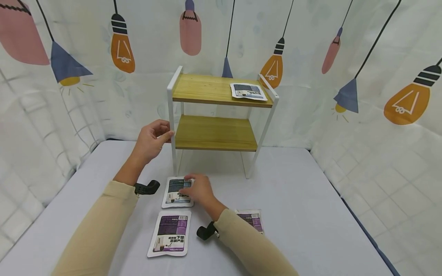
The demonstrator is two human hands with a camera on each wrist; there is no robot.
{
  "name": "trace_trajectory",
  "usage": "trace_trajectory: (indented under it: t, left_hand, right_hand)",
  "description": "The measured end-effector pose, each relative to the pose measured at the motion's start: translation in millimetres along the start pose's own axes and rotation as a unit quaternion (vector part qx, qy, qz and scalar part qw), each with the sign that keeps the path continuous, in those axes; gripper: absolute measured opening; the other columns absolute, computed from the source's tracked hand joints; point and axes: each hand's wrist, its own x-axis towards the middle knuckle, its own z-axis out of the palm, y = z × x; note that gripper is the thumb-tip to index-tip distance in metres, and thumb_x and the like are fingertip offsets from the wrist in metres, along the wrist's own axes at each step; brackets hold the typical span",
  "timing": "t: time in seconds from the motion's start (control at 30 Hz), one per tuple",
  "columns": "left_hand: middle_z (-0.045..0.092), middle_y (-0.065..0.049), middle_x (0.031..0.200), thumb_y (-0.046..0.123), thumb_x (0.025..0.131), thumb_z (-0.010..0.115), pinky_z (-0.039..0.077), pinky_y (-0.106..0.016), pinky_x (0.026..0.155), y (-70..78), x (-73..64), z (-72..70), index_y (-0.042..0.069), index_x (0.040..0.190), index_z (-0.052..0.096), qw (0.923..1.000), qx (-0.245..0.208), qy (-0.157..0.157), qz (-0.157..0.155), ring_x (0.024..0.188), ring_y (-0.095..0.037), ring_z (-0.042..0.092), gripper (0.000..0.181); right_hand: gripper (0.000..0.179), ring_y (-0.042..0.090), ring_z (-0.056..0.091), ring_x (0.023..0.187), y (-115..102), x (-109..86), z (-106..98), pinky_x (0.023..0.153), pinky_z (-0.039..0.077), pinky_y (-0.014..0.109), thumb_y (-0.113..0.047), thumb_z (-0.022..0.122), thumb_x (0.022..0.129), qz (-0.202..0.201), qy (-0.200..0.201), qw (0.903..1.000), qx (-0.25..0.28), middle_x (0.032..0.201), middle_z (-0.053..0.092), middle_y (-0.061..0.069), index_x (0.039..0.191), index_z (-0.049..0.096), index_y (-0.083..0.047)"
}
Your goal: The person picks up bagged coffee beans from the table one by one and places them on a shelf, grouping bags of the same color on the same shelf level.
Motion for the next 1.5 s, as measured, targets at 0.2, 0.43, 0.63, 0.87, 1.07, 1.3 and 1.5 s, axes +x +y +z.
trace_trajectory:
  t: [0.2, 0.43, 0.63, 0.87, 1.07, 1.3, 1.5]
  left_hand:
    - [0.068, -0.008, 0.104, 0.021, 0.102, 0.064, 0.057, -0.013, 0.08, -0.1, 0.2, 0.4, 0.008, 0.123, 0.064, 1.0, 0.0, 0.003, 0.005, 0.102, -0.012, 0.069, 0.024]
    - [0.067, -0.003, 0.1, 0.02, 0.102, 0.064, 0.058, -0.014, 0.08, -1.6, 0.9, 0.7, 0.008, 0.122, 0.064, 0.9999, -0.004, 0.004, 0.01, 0.102, -0.014, 0.07, 0.023]
    - [0.066, -0.002, 0.101, 0.021, 0.102, 0.065, 0.057, -0.013, 0.081, -1.7, -0.1, 0.3, 0.009, 0.123, 0.065, 0.9999, -0.009, 0.005, 0.007, 0.103, -0.016, 0.069, 0.024]
    - [0.067, -0.01, 0.106, 0.023, 0.102, 0.064, 0.056, -0.013, 0.081, -0.2, -0.7, 0.4, 0.01, 0.124, 0.064, 1.0, -0.005, 0.005, 0.004, 0.102, -0.013, 0.069, 0.026]
    - [0.067, -0.013, 0.107, 0.023, 0.102, 0.064, 0.056, -0.012, 0.081, 0.3, -0.6, 0.6, 0.009, 0.124, 0.064, 1.0, -0.002, 0.004, 0.003, 0.101, -0.011, 0.068, 0.026]
    - [0.066, -0.016, 0.11, 0.022, 0.102, 0.064, 0.056, -0.012, 0.081, -0.5, -0.1, 1.0, 0.009, 0.125, 0.064, 1.0, -0.004, 0.003, 0.004, 0.098, -0.004, 0.067, 0.026]
    - [0.066, -0.013, 0.106, 0.02, 0.102, 0.064, 0.056, -0.012, 0.081, -1.5, 0.3, 0.9, 0.009, 0.124, 0.064, 0.9999, -0.007, 0.005, 0.01, 0.096, -0.003, 0.067, 0.025]
  right_hand:
    - [0.042, 0.035, 0.055, 0.124, -1.7, -2.5, 4.3, 0.103, 0.051, 0.052, -0.029, 0.09, 0.078, 0.017, 0.01, 0.9998, -0.004, 0.139, 0.06, 0.015, 0.117, 0.076, -0.022]
    - [0.042, 0.034, 0.053, 0.122, -2.2, -2.2, 5.7, 0.101, 0.051, 0.051, -0.029, 0.091, 0.078, 0.022, 0.01, 0.9997, -0.009, 0.137, 0.062, 0.013, 0.117, 0.076, -0.024]
    - [0.04, 0.032, 0.054, 0.124, -1.2, -2.2, 7.5, 0.104, 0.05, 0.051, -0.03, 0.091, 0.078, 0.021, 0.013, 0.9997, -0.009, 0.138, 0.064, 0.009, 0.114, 0.077, -0.025]
    - [0.038, 0.029, 0.057, 0.126, 0.3, -1.4, 7.9, 0.108, 0.049, 0.048, -0.029, 0.092, 0.076, 0.018, 0.015, 0.9996, -0.013, 0.137, 0.066, 0.005, 0.111, 0.078, -0.025]
    - [0.035, 0.029, 0.057, 0.131, 2.2, 0.2, 9.3, 0.112, 0.047, 0.048, -0.03, 0.091, 0.077, 0.011, 0.014, 0.9997, -0.015, 0.138, 0.066, 0.004, 0.11, 0.079, -0.026]
    - [0.035, 0.028, 0.057, 0.133, 3.3, -0.2, 8.4, 0.114, 0.046, 0.048, -0.028, 0.091, 0.077, 0.009, 0.015, 0.9998, -0.004, 0.139, 0.065, 0.004, 0.11, 0.078, -0.025]
    - [0.036, 0.028, 0.057, 0.133, 3.4, -2.5, 7.3, 0.114, 0.045, 0.048, -0.027, 0.09, 0.079, 0.005, 0.016, 0.9998, 0.005, 0.14, 0.065, 0.004, 0.113, 0.078, -0.025]
